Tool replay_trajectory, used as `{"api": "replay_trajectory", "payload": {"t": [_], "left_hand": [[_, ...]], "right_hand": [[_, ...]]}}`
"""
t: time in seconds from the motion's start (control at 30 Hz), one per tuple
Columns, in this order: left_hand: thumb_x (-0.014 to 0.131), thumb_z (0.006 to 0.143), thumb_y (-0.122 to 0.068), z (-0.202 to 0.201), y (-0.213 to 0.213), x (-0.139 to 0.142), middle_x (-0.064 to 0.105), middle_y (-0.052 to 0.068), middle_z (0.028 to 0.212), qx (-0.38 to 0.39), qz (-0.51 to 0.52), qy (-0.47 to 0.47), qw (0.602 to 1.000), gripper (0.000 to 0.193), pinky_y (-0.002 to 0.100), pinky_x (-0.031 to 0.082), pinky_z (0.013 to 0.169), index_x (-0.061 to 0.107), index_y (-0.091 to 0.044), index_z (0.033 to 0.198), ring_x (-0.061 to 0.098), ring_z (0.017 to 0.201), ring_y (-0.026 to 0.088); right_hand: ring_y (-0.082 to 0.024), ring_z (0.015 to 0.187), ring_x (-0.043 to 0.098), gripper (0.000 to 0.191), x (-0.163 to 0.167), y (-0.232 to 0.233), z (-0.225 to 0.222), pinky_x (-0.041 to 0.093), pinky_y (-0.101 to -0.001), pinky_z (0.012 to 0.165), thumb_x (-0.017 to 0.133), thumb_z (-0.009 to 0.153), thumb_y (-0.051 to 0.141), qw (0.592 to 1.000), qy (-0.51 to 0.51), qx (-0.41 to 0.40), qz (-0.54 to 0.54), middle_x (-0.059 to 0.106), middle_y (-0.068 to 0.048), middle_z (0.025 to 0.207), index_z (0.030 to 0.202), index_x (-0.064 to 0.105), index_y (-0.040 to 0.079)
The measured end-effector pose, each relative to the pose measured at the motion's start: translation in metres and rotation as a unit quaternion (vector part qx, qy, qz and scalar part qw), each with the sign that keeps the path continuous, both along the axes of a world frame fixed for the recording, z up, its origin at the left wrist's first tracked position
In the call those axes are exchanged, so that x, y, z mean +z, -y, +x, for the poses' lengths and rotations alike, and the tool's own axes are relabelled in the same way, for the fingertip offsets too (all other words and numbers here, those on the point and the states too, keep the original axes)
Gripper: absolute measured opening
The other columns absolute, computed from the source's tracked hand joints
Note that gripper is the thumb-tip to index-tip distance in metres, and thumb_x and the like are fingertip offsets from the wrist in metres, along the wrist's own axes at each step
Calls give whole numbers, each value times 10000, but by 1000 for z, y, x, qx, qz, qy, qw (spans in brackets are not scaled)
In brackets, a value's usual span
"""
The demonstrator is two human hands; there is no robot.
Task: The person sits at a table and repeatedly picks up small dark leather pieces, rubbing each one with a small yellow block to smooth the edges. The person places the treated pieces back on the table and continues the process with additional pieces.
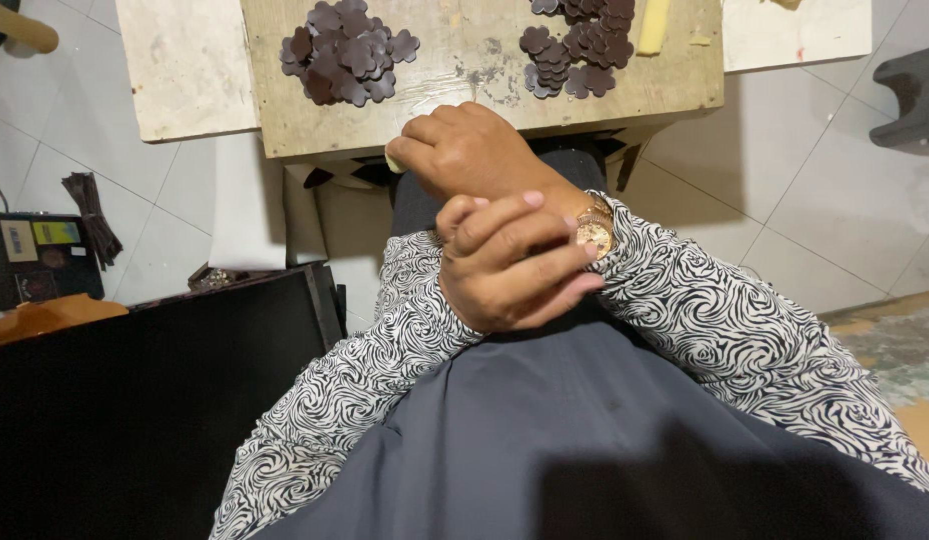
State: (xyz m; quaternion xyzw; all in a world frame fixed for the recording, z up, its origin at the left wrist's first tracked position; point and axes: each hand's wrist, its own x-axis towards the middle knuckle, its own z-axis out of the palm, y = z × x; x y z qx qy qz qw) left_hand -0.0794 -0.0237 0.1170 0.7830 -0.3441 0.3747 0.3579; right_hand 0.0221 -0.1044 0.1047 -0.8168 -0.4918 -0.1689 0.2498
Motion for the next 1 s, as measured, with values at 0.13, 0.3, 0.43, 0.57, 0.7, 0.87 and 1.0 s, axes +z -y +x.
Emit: {"api": "replay_trajectory", "payload": {"t": [0.13, 0.3, 0.43, 0.57, 0.7, 0.87, 1.0], "left_hand": [[911, 912, -302, 1, 1, -4, 708, -68, 1128, -6, 2, 32, 999, 205, 365, 279, 1150, 785, -238, 1061, 532, 1257, 137], [870, 882, -271, 4, 1, -8, 728, -11, 1135, 15, -53, -42, 998, 170, 408, 266, 1101, 775, -208, 1009, 545, 1237, 190], [799, 917, -225, 14, -7, -18, 710, 36, 1201, 84, -34, -158, 983, 116, 409, 332, 1114, 766, -172, 1015, 565, 1288, 246], [757, 915, -194, 30, -11, -44, 692, 74, 1238, 110, -33, -250, 962, 211, 435, 395, 1086, 731, -118, 1110, 604, 1248, 280], [758, 900, -163, 59, -2, -82, 677, 108, 1211, 109, -53, -300, 946, 315, 429, 479, 1003, 688, -80, 1195, 633, 1158, 313], [737, 877, -125, 114, 30, -112, 697, 99, 1090, 82, -37, -307, 947, 200, 431, 524, 956, 740, -105, 1076, 656, 1077, 321], [775, 811, -179, 149, 69, -105, 697, 93, 948, 88, 25, -327, 941, 136, 454, 523, 841, 771, -130, 938, 656, 964, 324]], "right_hand": [[-227, 882, 664, 209, -9, 3, 1, 513, -375, 777, 666, 872, 141, 1000, -2, -3, -3, 693, -26, 970, 1074, 706, 104], [-212, 887, 678, 219, -40, 22, -11, 522, -359, 785, 690, 901, 145, 989, -147, 11, -6, 711, -57, 1003, 1107, 722, 81], [-200, 863, 691, 232, -89, 50, -32, 540, -338, 769, 717, 915, 143, 945, -325, -34, 33, 723, -88, 1013, 1129, 738, 56], [-188, 838, 704, 248, -132, 81, -44, 558, -318, 753, 743, 928, 142, 878, -425, -212, 60, 735, -120, 1024, 1150, 753, 32], [-174, 873, 717, 262, -148, 98, -44, 565, -284, 760, 698, 932, 116, 821, -468, -249, 214, 754, -116, 1050, 1178, 715, 25], [-245, 854, 714, 282, -142, 104, -41, 549, -319, 758, 721, 894, 123, 858, -403, -265, 176, 725, -163, 1027, 1153, 724, 11], [-295, 802, 700, 266, -137, 106, -40, 536, -350, 732, 709, 863, 119, 835, -435, -296, 161, 730, -175, 1018, 1106, 732, 14]]}}
